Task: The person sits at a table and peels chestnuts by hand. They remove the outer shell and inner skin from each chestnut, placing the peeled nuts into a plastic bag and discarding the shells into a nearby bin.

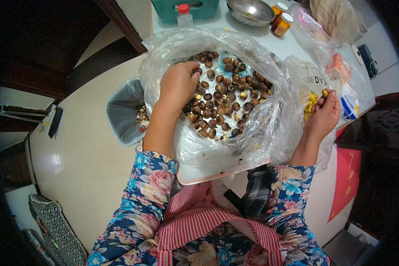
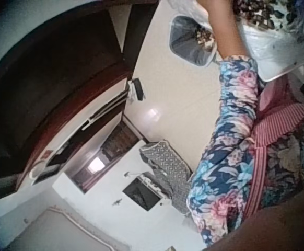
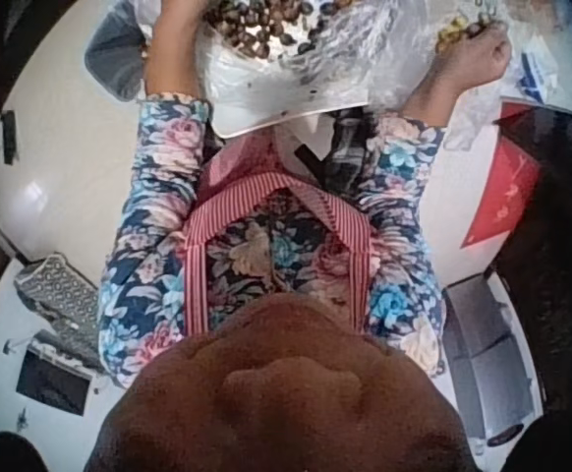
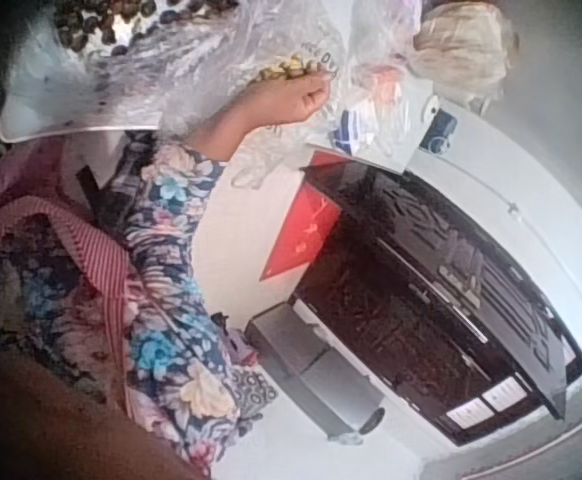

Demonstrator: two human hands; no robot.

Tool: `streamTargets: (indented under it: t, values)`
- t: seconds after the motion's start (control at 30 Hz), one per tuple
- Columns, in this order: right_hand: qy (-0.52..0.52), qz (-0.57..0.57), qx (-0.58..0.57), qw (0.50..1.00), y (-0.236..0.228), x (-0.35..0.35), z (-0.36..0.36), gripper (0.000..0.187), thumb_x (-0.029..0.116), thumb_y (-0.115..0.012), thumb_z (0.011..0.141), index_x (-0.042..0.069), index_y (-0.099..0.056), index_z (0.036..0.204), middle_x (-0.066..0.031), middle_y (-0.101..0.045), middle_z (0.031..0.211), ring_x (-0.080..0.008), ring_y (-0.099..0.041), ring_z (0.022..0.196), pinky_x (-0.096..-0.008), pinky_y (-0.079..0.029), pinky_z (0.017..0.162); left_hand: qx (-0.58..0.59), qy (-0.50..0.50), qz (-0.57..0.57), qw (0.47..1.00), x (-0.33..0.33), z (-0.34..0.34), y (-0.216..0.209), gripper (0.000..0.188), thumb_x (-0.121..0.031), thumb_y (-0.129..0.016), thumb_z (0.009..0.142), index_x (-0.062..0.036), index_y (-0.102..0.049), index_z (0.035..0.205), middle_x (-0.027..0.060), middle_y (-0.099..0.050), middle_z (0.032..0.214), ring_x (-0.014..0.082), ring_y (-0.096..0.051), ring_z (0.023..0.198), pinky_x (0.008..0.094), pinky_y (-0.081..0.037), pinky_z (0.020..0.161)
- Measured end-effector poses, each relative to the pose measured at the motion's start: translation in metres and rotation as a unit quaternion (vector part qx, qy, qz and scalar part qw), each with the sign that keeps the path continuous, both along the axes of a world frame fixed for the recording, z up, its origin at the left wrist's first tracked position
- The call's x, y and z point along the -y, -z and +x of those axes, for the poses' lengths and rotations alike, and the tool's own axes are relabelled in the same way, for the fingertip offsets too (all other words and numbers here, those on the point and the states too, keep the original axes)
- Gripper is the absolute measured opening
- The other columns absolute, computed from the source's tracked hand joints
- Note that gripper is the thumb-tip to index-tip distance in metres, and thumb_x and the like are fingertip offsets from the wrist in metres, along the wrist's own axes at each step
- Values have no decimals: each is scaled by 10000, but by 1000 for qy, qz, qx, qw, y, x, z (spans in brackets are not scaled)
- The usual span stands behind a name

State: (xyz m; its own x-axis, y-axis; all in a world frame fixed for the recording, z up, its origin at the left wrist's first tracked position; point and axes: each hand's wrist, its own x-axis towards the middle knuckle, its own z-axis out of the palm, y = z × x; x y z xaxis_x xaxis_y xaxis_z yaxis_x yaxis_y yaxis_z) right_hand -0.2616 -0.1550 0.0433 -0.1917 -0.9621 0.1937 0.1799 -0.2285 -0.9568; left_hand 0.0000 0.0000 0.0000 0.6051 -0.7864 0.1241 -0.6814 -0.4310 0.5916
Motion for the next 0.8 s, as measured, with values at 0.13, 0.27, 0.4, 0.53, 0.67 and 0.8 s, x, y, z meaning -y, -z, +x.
streamTargets:
  t: [0.13,0.27,0.4,0.53,0.67,0.8]
  values:
    - [34,0,-66,997,27,31,-21,223,220,-561,886,19,-597,797,19,-504,622,-42,-423,540,-184,-334,482,28,1,-14,1000,4,2,-4,236,-166,-625,764,-61,-638,975,178,-631,892,349,-590,850,410,-461,760]
    - [59,-8,-159,985,42,47,-38,206,191,-565,878,1,-614,814,8,-535,652,-49,-440,571,-193,-361,520,26,-2,-25,999,5,-5,-4,207,-154,-624,761,-44,-634,936,191,-623,852,359,-586,808,421,-461,726]
    - [42,-12,-152,987,36,38,-36,196,185,-568,874,0,-618,834,-1,-564,688,-61,-473,604,-207,-388,556,-106,-24,-84,990,3,-4,-12,217,-158,-644,771,-36,-633,950,114,-593,722,230,-566,656,329,-445,622]
    - [13,-43,-96,994,8,1,-8,175,191,-549,889,33,-609,846,30,-497,631,-33,-402,537,-192,-314,487,-233,22,-190,953,3,-13,-23,208,-141,-660,780,-28,-637,954,-23,-490,637,73,-442,587,217,-377,550]
    - [-205,-78,-123,968,5,-67,32,76,120,-587,851,50,-614,857,17,-578,786,-67,-522,710,-200,-432,636,-309,70,-219,923,0,-37,-33,192,-98,-670,769,-27,-640,944,-75,-430,633,26,-386,591,177,-343,549]
    - [-403,63,-103,907,12,-91,58,175,199,-557,884,24,-569,886,16,-541,716,-44,-473,645,-206,-391,557,-308,142,-175,924,-7,-63,-37,232,-61,-671,752,-24,-628,977,-67,-452,669,26,-396,615,169,-351,576]
